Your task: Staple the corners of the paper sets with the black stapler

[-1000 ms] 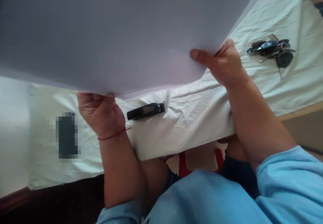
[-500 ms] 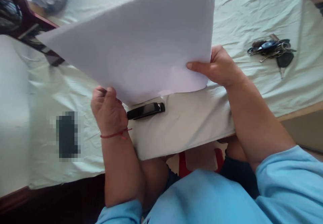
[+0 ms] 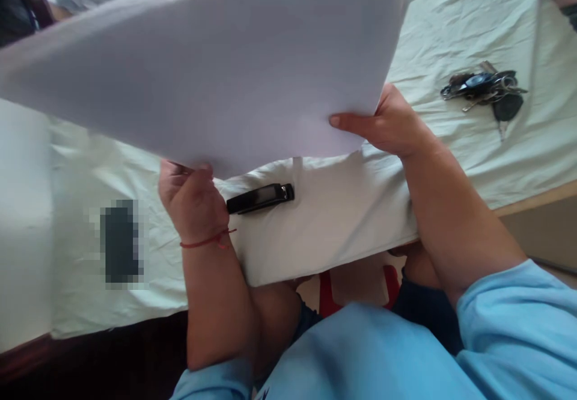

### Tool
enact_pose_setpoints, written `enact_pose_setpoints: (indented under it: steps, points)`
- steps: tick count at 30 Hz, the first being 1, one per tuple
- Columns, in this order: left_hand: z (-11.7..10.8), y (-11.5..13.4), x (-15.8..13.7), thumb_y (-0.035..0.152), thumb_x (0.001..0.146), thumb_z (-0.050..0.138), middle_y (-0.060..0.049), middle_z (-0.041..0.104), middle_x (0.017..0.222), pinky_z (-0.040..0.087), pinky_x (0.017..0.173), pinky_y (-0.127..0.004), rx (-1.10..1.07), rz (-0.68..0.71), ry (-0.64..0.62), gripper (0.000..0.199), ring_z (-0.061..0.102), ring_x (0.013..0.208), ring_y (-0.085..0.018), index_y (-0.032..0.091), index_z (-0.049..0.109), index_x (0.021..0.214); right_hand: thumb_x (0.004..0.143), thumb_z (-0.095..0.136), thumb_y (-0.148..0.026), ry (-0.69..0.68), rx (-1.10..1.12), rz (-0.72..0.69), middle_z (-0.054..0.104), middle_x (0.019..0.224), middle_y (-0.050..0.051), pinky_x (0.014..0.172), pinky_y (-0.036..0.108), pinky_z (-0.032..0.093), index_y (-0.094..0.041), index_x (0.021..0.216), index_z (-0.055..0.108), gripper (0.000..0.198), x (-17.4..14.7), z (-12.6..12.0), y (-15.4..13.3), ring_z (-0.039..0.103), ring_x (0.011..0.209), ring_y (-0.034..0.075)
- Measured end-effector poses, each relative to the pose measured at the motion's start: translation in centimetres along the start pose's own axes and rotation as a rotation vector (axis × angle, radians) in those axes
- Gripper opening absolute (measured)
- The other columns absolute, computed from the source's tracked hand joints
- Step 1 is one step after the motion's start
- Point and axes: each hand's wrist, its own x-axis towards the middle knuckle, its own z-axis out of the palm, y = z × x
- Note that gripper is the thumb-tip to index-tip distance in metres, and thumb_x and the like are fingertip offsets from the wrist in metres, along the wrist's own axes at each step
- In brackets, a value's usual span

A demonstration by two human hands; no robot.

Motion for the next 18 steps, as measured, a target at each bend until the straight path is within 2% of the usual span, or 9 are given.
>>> enact_pose_setpoints:
  steps: [3,7,10,11,13,15,16,18]
  points:
    - [-0.1,0.0,0.1,0.023,0.066,0.086,-0.001,0.078,0.110,0.058,0.107,-0.033,-0.025,0.044,0.019,0.037,0.072,0.113,-0.023,0.027,0.074,0.101,0.090,0.106,-0.048,0.048,-0.046,0.033,0.085,0.139,-0.002,0.135,0.053,0.061,-0.025,0.128,0.088,0.048,-0.2,0.2,-0.6,0.066,0.166,0.036]
    - [-0.7,-0.6,0.1,0.032,0.073,0.089,-0.002,0.077,0.101,0.060,0.101,-0.034,0.148,-0.081,-0.052,0.030,0.072,0.105,-0.024,0.026,0.071,0.096,0.083,0.112,-0.033,0.014,-0.067,0.095,0.086,0.134,0.000,0.130,0.057,0.067,-0.019,0.116,0.089,0.043,-0.1,0.1,-0.2,0.074,0.154,0.037]
    - [-1.0,-0.6,0.0,0.040,0.084,0.090,-0.002,0.074,0.101,0.059,0.095,-0.030,0.193,-0.099,-0.065,0.029,0.069,0.099,-0.020,0.025,0.067,0.094,0.083,0.110,-0.028,0.044,-0.024,0.087,0.087,0.133,-0.001,0.129,0.053,0.067,-0.018,0.116,0.089,0.040,0.0,0.1,0.3,0.077,0.150,0.033]
    - [-1.1,-0.6,-0.1,0.044,0.088,0.091,0.000,0.069,0.096,0.057,0.087,-0.028,0.203,-0.103,-0.066,0.033,0.065,0.092,-0.018,0.025,0.064,0.092,0.085,0.108,-0.030,0.061,-0.004,0.071,0.087,0.134,-0.002,0.130,0.052,0.066,-0.017,0.116,0.089,0.038,0.1,0.1,0.3,0.075,0.151,0.032]
    - [-1.3,-0.5,-0.1,0.054,0.096,0.092,0.004,0.050,0.082,0.048,0.070,-0.025,0.227,-0.114,-0.058,0.047,0.051,0.074,-0.014,0.026,0.055,0.088,0.090,0.105,-0.036,0.069,0.040,0.049,0.086,0.138,-0.002,0.133,0.051,0.064,-0.017,0.114,0.089,0.035,0.2,0.3,0.3,0.072,0.158,0.032]
    - [-1.4,-0.6,-0.2,0.065,0.100,0.091,0.007,0.031,0.077,0.041,0.061,-0.025,0.242,-0.098,-0.033,0.060,0.040,0.067,-0.014,0.027,0.048,0.086,0.093,0.103,-0.038,0.058,0.087,0.061,0.086,0.139,-0.003,0.135,0.048,0.061,-0.020,0.114,0.088,0.032,0.3,0.5,0.0,0.068,0.163,0.030]
    - [-1.4,-0.7,-0.3,0.070,0.101,0.090,0.006,0.030,0.078,0.043,0.062,-0.025,0.241,-0.079,-0.024,0.062,0.042,0.067,-0.014,0.028,0.047,0.086,0.094,0.103,-0.037,0.060,0.106,0.079,0.087,0.138,-0.004,0.136,0.047,0.061,-0.022,0.116,0.087,0.031,0.4,0.7,-0.3,0.068,0.165,0.029]
    - [-1.3,-0.9,-0.4,0.076,0.103,0.086,0.003,0.043,0.083,0.055,0.073,-0.027,0.241,-0.043,-0.025,0.061,0.058,0.080,-0.018,0.027,0.052,0.090,0.095,0.103,-0.034,0.081,0.136,0.125,0.088,0.138,-0.006,0.135,0.044,0.061,-0.027,0.121,0.085,0.032,0.5,1.0,-0.9,0.068,0.165,0.027]
